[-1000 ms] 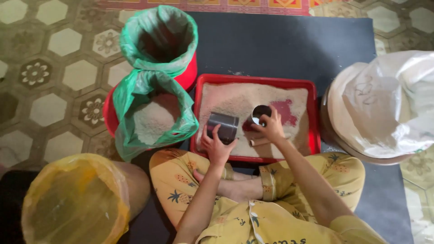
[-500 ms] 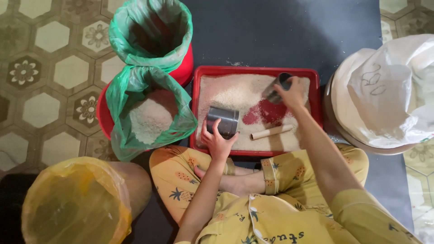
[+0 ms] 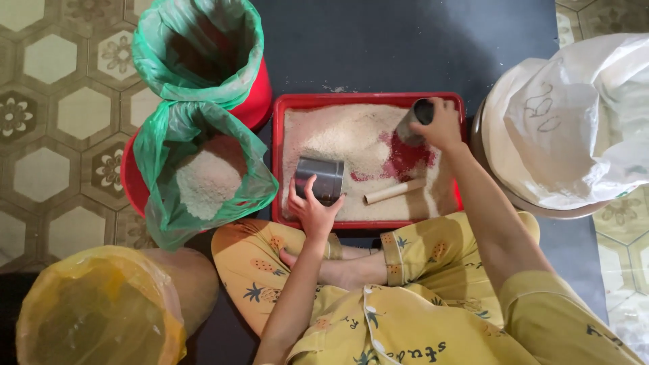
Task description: A person sitting on the floor scoops flour from a tray into bags using a small metal cup.
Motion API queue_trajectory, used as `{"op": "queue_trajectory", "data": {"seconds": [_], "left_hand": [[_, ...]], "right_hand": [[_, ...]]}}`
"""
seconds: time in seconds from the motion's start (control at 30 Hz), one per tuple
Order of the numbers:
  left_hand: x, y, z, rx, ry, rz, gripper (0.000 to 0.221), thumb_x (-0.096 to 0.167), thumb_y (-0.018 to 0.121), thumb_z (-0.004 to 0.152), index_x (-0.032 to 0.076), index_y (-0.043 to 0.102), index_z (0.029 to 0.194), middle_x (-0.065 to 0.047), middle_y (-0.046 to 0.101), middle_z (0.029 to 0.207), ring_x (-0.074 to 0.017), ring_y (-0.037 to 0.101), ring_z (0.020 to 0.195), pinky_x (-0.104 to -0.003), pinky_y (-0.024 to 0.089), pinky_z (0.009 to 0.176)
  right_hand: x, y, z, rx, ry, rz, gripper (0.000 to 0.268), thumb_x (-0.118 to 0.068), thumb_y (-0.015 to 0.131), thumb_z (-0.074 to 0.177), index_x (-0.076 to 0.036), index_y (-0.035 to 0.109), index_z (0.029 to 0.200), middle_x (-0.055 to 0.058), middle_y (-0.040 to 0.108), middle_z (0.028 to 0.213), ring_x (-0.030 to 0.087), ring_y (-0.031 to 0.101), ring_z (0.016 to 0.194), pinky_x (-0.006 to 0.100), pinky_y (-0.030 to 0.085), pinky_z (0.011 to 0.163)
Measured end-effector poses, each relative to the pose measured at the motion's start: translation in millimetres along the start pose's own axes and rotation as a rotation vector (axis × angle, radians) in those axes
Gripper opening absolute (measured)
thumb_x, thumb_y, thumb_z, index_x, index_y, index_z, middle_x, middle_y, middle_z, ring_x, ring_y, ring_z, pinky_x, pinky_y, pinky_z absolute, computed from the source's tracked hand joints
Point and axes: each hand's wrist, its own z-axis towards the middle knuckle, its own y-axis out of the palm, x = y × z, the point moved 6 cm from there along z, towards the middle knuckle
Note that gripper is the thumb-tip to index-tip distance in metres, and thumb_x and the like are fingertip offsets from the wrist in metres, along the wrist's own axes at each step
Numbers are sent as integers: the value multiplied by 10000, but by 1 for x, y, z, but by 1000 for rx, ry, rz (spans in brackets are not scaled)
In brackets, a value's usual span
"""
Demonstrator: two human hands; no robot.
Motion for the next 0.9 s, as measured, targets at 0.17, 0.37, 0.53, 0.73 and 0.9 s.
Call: {"op": "queue_trajectory", "data": {"seconds": [0.17, 0.37, 0.53, 0.73, 0.9], "left_hand": [[-6, 8, -1, 20, 26, -2, 963, 576, 885, 519, 323, 538, 1380, -165, 303, 1531, -434, 393, 1329, -619, 305, 1067], [-9, 7, -5, 38, 36, 2, 973, 547, 902, 494, 318, 550, 1373, -166, 308, 1529, -432, 391, 1340, -637, 288, 1083], [3, 8, 0, -7, -47, -15, 958, 493, 921, 506, 320, 545, 1369, -168, 292, 1524, -431, 383, 1355, -635, 275, 1095], [32, 26, 5, -112, -280, -48, 934, 424, 915, 502, 314, 532, 1347, -181, 276, 1518, -481, 365, 1359, -683, 285, 1069], [31, 63, 7, -272, -601, -293, 966, 555, 894, 547, 365, 476, 1397, -163, 217, 1537, -443, 308, 1429, -594, 251, 1145]], "right_hand": [[-47, 24, -49, -34, -19, 40, 876, -508, 878, 729, -140, 519, 1439, 248, 448, 1308, 586, 538, 1166, 630, 504, 975], [-53, 16, -72, -50, 43, 216, 844, -591, 807, 808, -194, 519, 1495, 262, 545, 1302, 507, 567, 1226, 553, 474, 1045], [-4, 19, -86, 117, 342, 255, 874, -710, 798, 818, -263, 510, 1511, 215, 471, 1326, 439, 540, 1277, 485, 447, 1104], [-28, 100, -144, 49, 504, 689, 771, -628, 663, 932, -121, 521, 1494, 298, 570, 1402, 425, 529, 1350, 505, 413, 1154], [-40, 90, -163, 96, 615, 940, 743, -634, 686, 877, -137, 600, 1423, 255, 604, 1397, 373, 535, 1357, 467, 404, 1170]]}}
